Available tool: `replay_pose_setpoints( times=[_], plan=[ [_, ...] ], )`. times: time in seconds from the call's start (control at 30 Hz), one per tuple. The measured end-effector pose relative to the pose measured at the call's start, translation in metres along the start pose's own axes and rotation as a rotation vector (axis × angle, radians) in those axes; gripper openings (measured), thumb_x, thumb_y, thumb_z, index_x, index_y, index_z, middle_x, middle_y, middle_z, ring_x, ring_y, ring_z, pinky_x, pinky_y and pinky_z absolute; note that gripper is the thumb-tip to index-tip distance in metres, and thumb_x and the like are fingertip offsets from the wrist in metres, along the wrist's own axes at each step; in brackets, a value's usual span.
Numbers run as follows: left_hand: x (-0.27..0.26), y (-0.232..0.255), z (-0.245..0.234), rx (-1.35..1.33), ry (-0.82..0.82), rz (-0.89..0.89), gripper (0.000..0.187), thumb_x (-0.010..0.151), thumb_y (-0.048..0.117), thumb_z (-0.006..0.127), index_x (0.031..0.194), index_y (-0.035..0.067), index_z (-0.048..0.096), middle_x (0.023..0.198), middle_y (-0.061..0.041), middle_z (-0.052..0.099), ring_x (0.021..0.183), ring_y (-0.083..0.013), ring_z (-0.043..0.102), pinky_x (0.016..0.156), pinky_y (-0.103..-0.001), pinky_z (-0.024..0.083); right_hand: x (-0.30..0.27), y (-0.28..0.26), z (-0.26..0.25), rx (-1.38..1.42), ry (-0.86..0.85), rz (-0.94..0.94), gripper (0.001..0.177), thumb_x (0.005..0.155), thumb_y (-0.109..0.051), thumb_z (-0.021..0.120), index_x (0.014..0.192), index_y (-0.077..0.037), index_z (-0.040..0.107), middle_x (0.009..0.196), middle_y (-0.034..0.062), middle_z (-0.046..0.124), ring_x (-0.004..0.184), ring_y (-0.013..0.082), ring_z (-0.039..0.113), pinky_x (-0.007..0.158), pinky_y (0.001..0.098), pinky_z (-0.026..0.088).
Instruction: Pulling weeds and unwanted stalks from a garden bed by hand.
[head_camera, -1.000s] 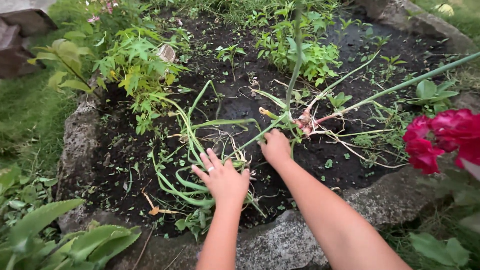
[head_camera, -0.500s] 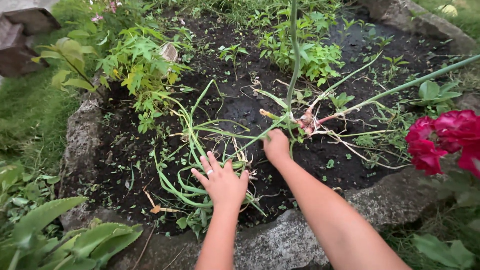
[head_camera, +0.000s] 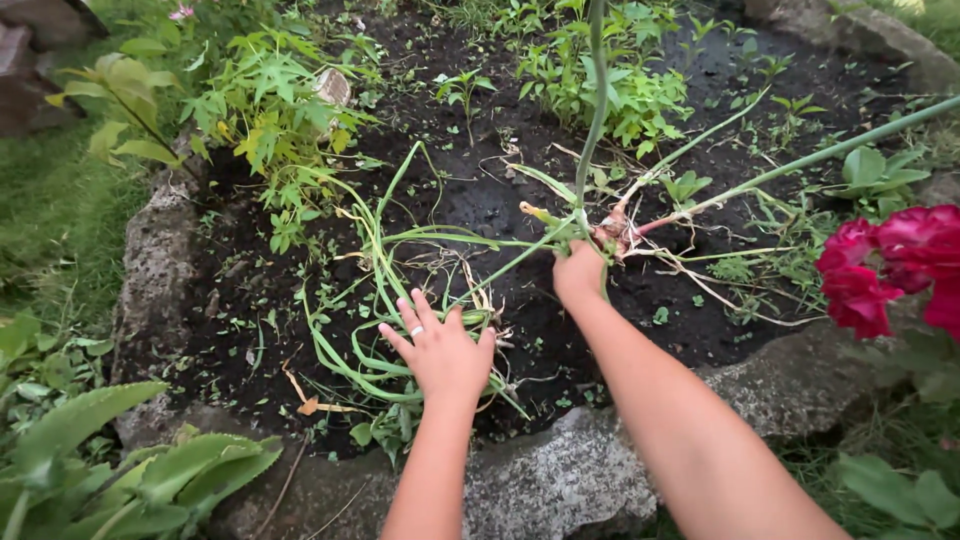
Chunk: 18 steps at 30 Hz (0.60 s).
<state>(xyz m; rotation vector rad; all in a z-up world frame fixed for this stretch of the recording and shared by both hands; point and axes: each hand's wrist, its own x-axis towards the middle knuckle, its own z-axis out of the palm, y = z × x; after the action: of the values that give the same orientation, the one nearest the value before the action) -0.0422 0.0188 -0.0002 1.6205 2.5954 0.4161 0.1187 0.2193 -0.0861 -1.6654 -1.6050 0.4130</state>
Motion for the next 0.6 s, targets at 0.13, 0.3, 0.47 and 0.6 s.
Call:
replay_pose_setpoints(
  times=[0.13,0.3,0.47,0.6],
  plan=[
    [0.0,-0.001,0.0,-0.007,0.001,0.001,0.062,0.08,0.057,0.071,0.124,0.015,0.069,0.162,-0.026,0.027,0.153,-0.0426,0.017,0.119,-0.068,0.003,0.002,0.024,0.013,-0.011,0.034,-0.065,0.019,0.089,-0.021,0.072,0.099,-0.005,0.075,0.099,0.0211,0.071,0.095,0.042,0.068,0.084,0.0493,0.053],
    [0.005,-0.005,0.007,-0.047,-0.025,-0.049,0.068,0.079,0.063,0.068,0.132,0.021,0.065,0.163,-0.025,0.023,0.152,-0.0426,0.014,0.117,-0.068,0.0,-0.004,0.037,0.016,0.04,0.092,-0.159,0.02,0.085,-0.021,0.076,0.095,-0.003,0.074,0.097,0.0201,0.072,0.093,0.0408,0.069,0.085,0.0475,0.053],
    [0.001,-0.02,0.0,-0.115,-0.066,0.038,0.079,0.074,0.076,0.064,0.133,0.024,0.066,0.163,-0.024,0.023,0.152,-0.0425,0.013,0.118,-0.068,-0.002,-0.012,0.033,0.018,0.146,0.073,-0.154,0.022,0.085,-0.02,0.077,0.1,-0.004,0.075,0.096,0.0197,0.073,0.091,0.0375,0.07,0.084,0.0461,0.054],
    [-0.012,-0.035,-0.019,-0.026,-0.079,0.118,0.09,0.067,0.087,0.062,0.13,0.023,0.069,0.164,-0.025,0.023,0.152,-0.0451,0.012,0.119,-0.067,-0.002,0.002,0.057,0.065,0.357,-0.38,0.196,0.019,0.087,-0.016,0.077,0.1,-0.002,0.074,0.091,0.0144,0.075,0.083,0.0296,0.073,0.077,0.0429,0.061]
  ],
)
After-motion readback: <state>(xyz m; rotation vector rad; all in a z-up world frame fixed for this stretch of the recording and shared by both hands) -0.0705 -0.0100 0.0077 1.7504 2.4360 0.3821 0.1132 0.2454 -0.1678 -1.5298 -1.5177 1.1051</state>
